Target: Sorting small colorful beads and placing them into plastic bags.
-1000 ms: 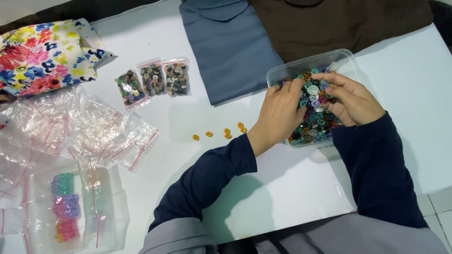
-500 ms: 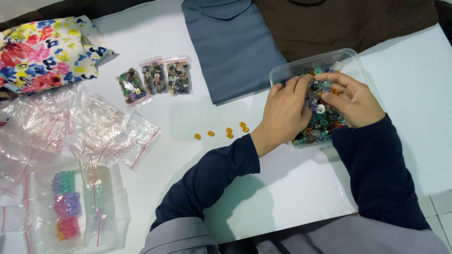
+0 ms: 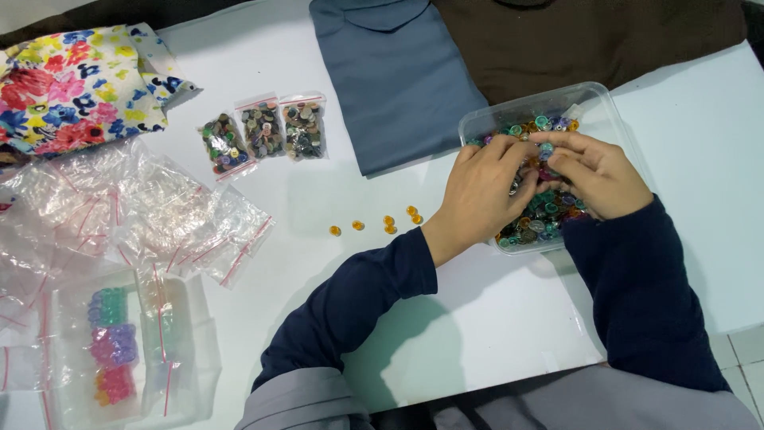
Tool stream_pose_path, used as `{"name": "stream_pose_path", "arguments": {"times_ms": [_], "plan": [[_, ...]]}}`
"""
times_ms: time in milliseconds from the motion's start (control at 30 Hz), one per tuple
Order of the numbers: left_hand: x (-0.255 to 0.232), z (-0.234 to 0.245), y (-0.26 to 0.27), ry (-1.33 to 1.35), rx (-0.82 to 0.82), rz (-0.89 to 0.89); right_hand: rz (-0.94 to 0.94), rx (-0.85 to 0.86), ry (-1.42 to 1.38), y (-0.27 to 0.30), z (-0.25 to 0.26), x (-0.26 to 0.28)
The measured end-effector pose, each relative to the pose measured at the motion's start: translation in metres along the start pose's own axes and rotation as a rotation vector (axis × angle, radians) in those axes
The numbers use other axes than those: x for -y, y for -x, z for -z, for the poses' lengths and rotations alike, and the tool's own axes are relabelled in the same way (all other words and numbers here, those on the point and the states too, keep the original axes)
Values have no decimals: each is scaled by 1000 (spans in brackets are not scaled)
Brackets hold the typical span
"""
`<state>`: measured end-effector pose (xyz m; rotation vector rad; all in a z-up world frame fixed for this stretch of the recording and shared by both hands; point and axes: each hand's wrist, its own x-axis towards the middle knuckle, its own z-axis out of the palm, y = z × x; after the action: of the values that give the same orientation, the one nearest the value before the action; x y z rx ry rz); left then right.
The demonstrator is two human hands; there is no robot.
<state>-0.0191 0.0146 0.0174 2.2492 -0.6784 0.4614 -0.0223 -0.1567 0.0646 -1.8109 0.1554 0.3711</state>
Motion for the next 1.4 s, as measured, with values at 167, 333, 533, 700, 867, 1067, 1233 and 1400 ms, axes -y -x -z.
{"name": "stream_pose_path", "arguments": {"times_ms": [167, 333, 533, 700, 867, 1067, 1233, 1400], "plan": [[0, 2, 0, 36, 24, 21, -9, 10, -23, -2, 1, -6], [-1, 4, 0, 79, 45, 52, -28, -10, -81, -4, -3, -5], [-4, 7, 2, 161, 0, 70, 59, 4, 7, 2, -7, 3], [-4, 8, 2, 163, -3, 52, 167, -56, 131, -3, -6, -6], [-7, 10, 2, 188, -17, 67, 274, -244, 319, 3, -15, -10], [-4, 9, 4, 204, -9, 54, 423, -296, 410, -2, -13, -31], [-7, 29, 5, 192, -59, 5, 648, -397, 549, 0, -11, -33], [-6, 78, 17, 188, -29, 29, 863, -498, 652, 16, -22, -18]]}}
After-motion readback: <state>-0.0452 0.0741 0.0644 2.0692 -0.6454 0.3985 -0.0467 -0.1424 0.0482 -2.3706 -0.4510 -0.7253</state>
